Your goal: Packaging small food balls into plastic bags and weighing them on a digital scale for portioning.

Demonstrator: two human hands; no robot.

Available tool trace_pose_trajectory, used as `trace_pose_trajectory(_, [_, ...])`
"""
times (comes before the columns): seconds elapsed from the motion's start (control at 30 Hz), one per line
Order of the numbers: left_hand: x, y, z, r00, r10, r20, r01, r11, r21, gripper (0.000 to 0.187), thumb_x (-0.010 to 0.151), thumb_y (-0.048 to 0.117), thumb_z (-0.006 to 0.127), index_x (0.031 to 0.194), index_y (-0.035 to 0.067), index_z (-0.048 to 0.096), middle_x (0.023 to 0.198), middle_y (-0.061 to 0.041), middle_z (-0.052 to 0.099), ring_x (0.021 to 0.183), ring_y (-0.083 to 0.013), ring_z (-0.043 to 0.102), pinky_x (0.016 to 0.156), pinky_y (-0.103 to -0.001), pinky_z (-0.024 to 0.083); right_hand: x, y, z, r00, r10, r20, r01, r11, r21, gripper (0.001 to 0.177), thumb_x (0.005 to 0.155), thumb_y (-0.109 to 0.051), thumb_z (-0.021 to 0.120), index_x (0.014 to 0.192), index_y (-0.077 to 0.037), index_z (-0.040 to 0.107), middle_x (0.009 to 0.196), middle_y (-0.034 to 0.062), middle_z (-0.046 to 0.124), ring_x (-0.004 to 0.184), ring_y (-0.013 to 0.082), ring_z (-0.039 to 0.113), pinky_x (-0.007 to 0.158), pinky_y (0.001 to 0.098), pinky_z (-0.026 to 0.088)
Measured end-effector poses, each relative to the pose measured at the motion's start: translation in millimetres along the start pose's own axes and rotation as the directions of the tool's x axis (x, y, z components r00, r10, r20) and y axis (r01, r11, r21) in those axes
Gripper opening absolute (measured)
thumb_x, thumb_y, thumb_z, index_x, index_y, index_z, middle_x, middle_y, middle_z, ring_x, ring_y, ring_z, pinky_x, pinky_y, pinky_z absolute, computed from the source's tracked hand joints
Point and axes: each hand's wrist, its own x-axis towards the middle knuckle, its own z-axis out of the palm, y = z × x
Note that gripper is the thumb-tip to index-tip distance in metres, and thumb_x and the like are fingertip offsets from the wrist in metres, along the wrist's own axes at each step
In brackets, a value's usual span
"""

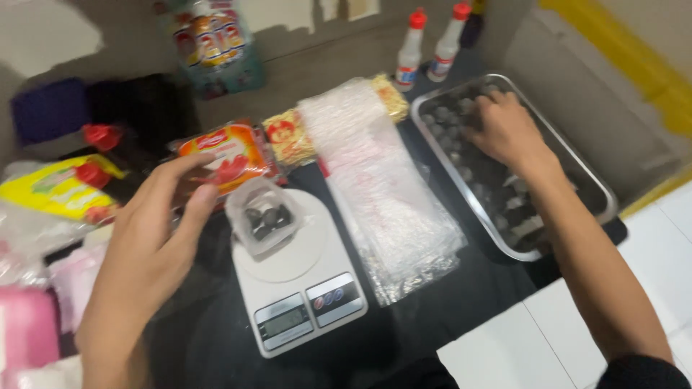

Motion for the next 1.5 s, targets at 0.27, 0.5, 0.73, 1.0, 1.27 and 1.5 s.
trace_pose_trajectory(0.27, [-3.1,-11.1,-0.6,1.000,0.005,0.005,-0.005,0.999,-0.041,0.036,0.105,0.026,0.053,0.133,0.004,0.058,0.122,-0.012,0.065,0.108,-0.0241,0.064,0.096,-0.036,0.044,-39.5,-140.2,-105.3,0.986,-0.164,-0.031,0.165,0.941,0.296,0.041,0.092,-0.023,0.069,0.127,-0.003,0.065,0.117,0.0182,0.065,0.102,0.0419,0.065,0.085,0.0527,0.051])
trace_pose_trajectory(0.5, [-3.8,-20.2,7.1,0.998,-0.050,0.049,0.050,0.999,-0.009,0.038,0.103,0.029,0.055,0.132,0.005,0.055,0.124,-0.013,0.063,0.107,-0.0273,0.065,0.092,-0.039,0.045,-59.7,-242.7,-150.6,0.849,-0.499,-0.174,0.519,0.722,0.458,0.038,0.097,-0.026,0.067,0.127,-0.008,0.054,0.121,0.0094,0.068,0.085,0.0257,0.062,0.075,0.0439,0.051])
trace_pose_trajectory(0.73, [-5.2,-20.5,17.0,0.981,-0.176,0.087,0.172,0.984,0.054,0.032,0.101,0.034,0.055,0.123,0.012,0.053,0.114,-0.012,0.065,0.106,-0.0310,0.065,0.084,-0.048,0.046,-46.1,-286.0,-152.6,0.693,-0.660,-0.291,0.714,0.573,0.403,0.031,0.098,-0.020,0.068,0.123,-0.006,0.057,0.111,0.0110,0.063,0.104,0.0291,0.056,0.078,0.0414,0.052])
trace_pose_trajectory(1.0, [-3.2,-23.9,31.7,0.943,-0.256,0.212,0.240,0.966,0.098,0.039,0.101,0.041,0.048,0.123,0.008,0.052,0.131,-0.012,0.064,0.121,-0.0357,0.058,0.086,-0.051,0.045,-41.8,-292.5,-151.8,0.709,-0.647,-0.280,0.700,0.598,0.389,0.025,0.098,-0.014,0.068,0.120,-0.006,0.059,0.118,0.0103,0.057,0.102,0.0312,0.056,0.068,0.0425,0.054])
trace_pose_trajectory(1.27, [-2.1,-21.5,36.8,0.904,-0.350,0.246,0.320,0.935,0.155,0.046,0.100,0.041,0.048,0.135,0.011,0.047,0.133,-0.017,0.063,0.122,-0.0393,0.057,0.089,-0.055,0.045,-41.8,-284.7,-136.0,0.702,-0.641,-0.311,0.710,0.599,0.370,0.022,0.100,-0.014,0.065,0.119,-0.005,0.059,0.121,0.0119,0.055,0.104,0.0330,0.054,0.079,0.0446,0.052])
trace_pose_trajectory(1.5, [-1.4,-21.5,39.1,0.877,-0.384,0.288,0.321,0.916,0.241,0.033,0.099,0.030,0.051,0.126,0.012,0.049,0.098,-0.017,0.075,0.096,-0.0469,0.065,0.077,-0.058,0.047,-41.3,-284.6,-129.4,0.661,-0.661,-0.356,0.750,0.569,0.337,0.018,0.099,-0.013,0.064,0.115,-0.006,0.061,0.125,0.0162,0.057,0.117,0.0370,0.052,0.097,0.0466,0.048])
